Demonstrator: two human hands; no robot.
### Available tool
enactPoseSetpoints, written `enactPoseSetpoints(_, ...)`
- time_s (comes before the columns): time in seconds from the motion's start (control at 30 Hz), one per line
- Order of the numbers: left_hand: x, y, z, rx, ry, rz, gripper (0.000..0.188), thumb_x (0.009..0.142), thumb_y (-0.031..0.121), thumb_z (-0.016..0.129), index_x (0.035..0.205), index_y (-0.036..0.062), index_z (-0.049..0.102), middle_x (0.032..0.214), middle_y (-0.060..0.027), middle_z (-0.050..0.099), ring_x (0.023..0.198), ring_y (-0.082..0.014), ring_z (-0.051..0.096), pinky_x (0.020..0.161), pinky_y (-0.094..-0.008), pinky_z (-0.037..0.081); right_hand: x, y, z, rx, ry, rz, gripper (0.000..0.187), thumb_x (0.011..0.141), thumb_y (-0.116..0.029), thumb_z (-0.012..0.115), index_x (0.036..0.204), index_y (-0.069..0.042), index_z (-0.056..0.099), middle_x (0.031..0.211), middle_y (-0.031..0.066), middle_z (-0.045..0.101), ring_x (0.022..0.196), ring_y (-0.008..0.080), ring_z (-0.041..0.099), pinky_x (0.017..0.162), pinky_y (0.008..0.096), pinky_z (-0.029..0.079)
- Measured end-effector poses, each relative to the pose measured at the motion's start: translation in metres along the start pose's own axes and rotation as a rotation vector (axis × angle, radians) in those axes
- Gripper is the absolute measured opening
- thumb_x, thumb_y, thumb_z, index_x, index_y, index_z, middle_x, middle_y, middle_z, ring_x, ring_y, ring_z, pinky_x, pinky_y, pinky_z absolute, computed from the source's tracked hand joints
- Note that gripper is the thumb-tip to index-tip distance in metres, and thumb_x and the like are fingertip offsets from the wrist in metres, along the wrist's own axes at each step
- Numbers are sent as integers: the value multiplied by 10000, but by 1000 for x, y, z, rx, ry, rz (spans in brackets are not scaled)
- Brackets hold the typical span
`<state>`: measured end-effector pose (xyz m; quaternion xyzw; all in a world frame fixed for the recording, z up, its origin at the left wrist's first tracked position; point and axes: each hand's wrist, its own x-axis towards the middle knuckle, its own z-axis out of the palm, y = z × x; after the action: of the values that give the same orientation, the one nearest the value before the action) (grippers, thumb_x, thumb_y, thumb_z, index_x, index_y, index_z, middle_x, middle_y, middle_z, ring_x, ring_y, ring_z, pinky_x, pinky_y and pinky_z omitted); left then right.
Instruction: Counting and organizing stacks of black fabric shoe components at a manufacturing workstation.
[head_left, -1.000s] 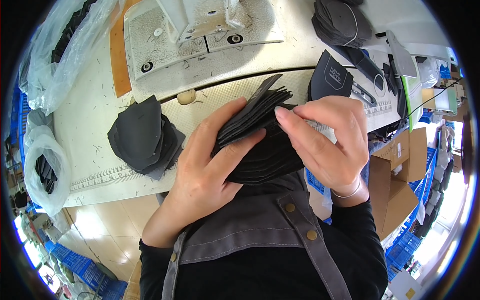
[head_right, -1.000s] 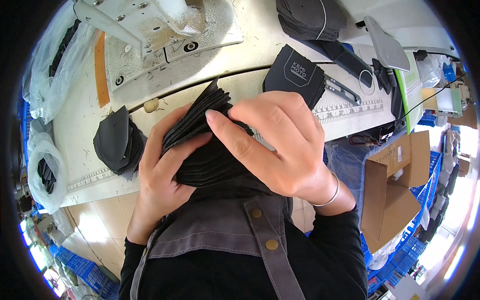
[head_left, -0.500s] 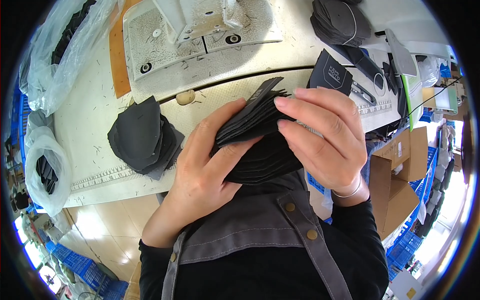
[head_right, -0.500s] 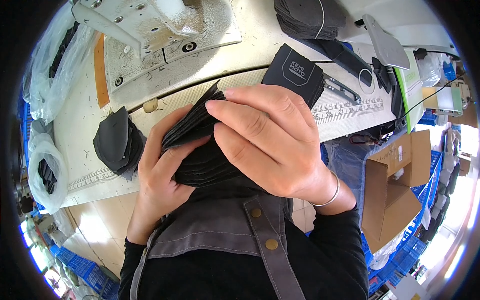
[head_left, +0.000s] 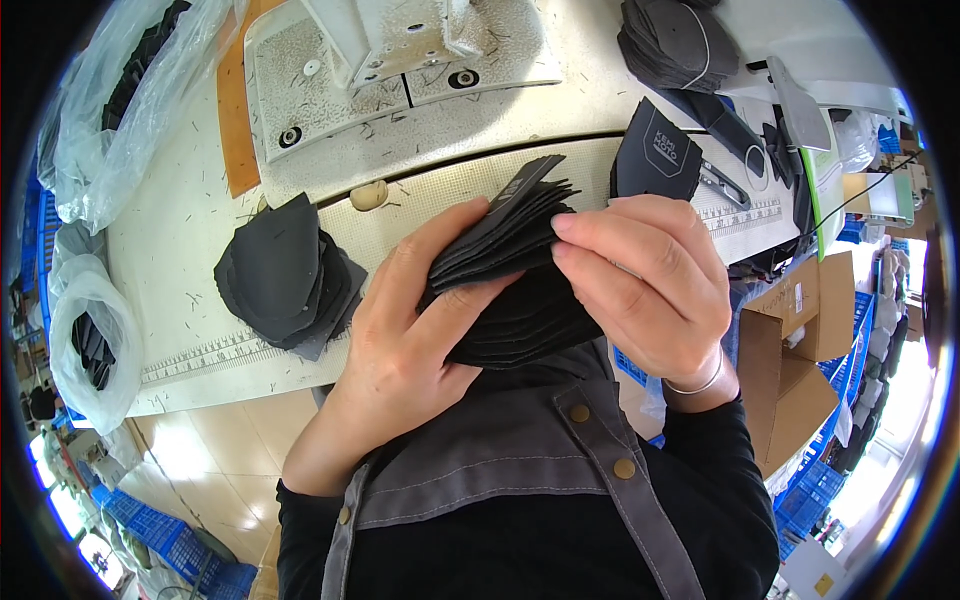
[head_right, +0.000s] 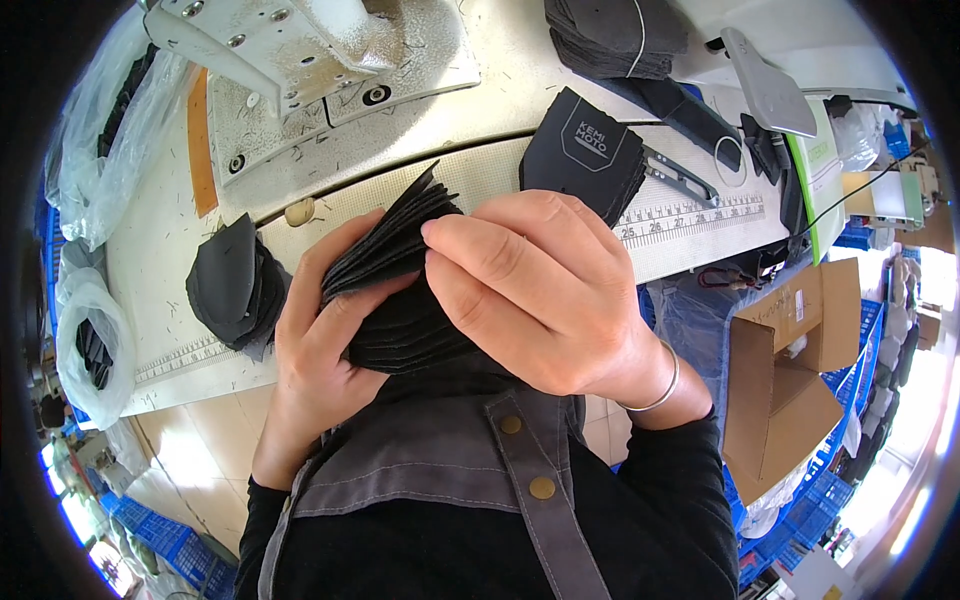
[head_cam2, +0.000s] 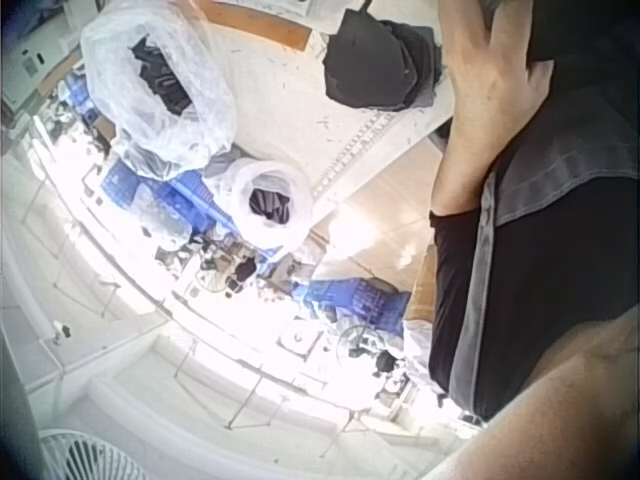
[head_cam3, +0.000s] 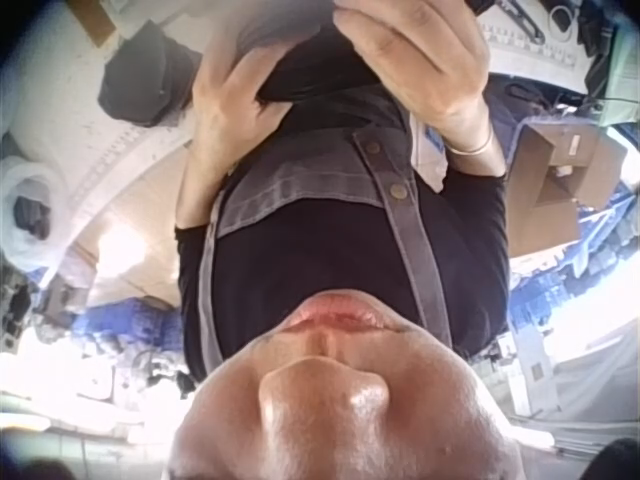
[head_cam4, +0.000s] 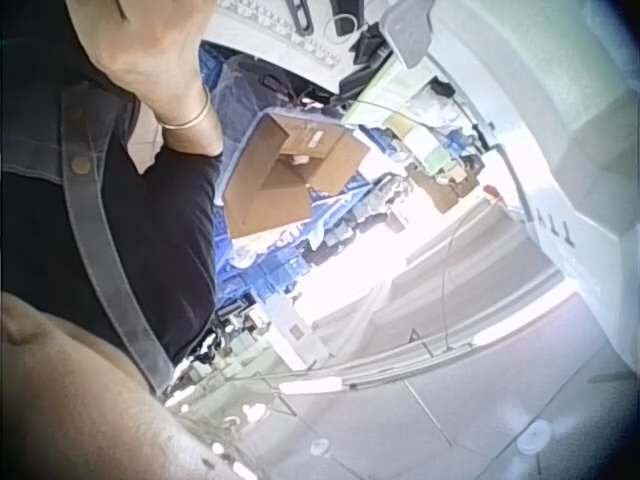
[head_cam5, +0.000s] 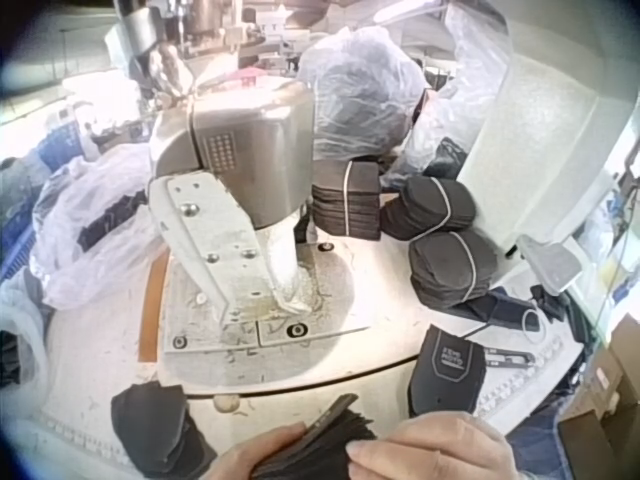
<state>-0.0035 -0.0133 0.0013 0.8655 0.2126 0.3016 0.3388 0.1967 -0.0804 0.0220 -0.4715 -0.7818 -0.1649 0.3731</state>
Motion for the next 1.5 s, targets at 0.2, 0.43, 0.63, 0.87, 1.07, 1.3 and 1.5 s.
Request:
enactPoseSetpoints(0.2, 1, 0, -1, 32, -9, 12, 440, 606, 18, 736, 1043, 23, 689, 1301, -218, 518, 1131, -362, 580, 932, -388, 474, -1, 0, -1, 7, -2, -2, 272, 529, -86, 649, 781, 14, 648, 889, 101, 641, 729, 218, 616, 581, 282, 489)
enactPoseSetpoints(0.43, 1, -1, -2, 65, -19, 22, 371, 657, 63, 775, 1016, 8, 700, 1294, -230, 521, 1137, -357, 585, 945, -375, 470, -1, 1, 0, 7, 0, -2, 263, 539, -86, 656, 780, 17, 646, 882, 108, 641, 720, 222, 620, 574, 277, 488)
enactPoseSetpoints(0.63, 2, 1, -3, 55, -26, 10, 374, 655, 64, 772, 1018, 9, 701, 1295, -230, 521, 1144, -359, 580, 954, -383, 464, -2, 1, 0, 8, -4, 8, 247, 540, -76, 654, 767, 19, 633, 903, 121, 647, 725, 227, 625, 574, 279, 492)
enactPoseSetpoints(0.87, 1, 0, 1, 29, 11, 25, 513, 541, -36, 695, 1050, 31, 679, 1300, -230, 517, 1105, -375, 582, 900, -398, 479, -2, 3, 3, 18, 34, 2, 226, 545, -84, 649, 744, 17, 610, 929, 130, 653, 768, 246, 639, 583, 293, 510)
enactPoseSetpoints(1.07, 2, 2, 0, 48, -8, 16, 492, 540, -42, 688, 1027, 24, 684, 1296, -229, 519, 1116, -380, 580, 910, -399, 479, -4, 1, 2, 38, 40, 27, 234, 547, -90, 654, 755, 9, 618, 908, 120, 637, 787, 250, 641, 594, 300, 517)
enactPoseSetpoints(1.3, 3, 3, -1, 53, -10, 9, 502, 525, -52, 672, 1022, 19, 685, 1297, -230, 516, 1127, -382, 575, 916, -401, 477, -5, 0, 2, 29, 50, 30, 241, 548, -97, 648, 769, -2, 629, 872, 100, 616, 802, 252, 637, 626, 314, 516)
enactPoseSetpoints(1.5, 2, 2, 0, 54, -10, 4, 510, 523, -47, 675, 1027, 21, 684, 1301, -230, 513, 1130, -384, 572, 918, -405, 475, -5, 1, 4, 11, 53, 21, 240, 554, -98, 650, 774, -2, 634, 863, 90, 617, 839, 260, 639, 636, 318, 523)
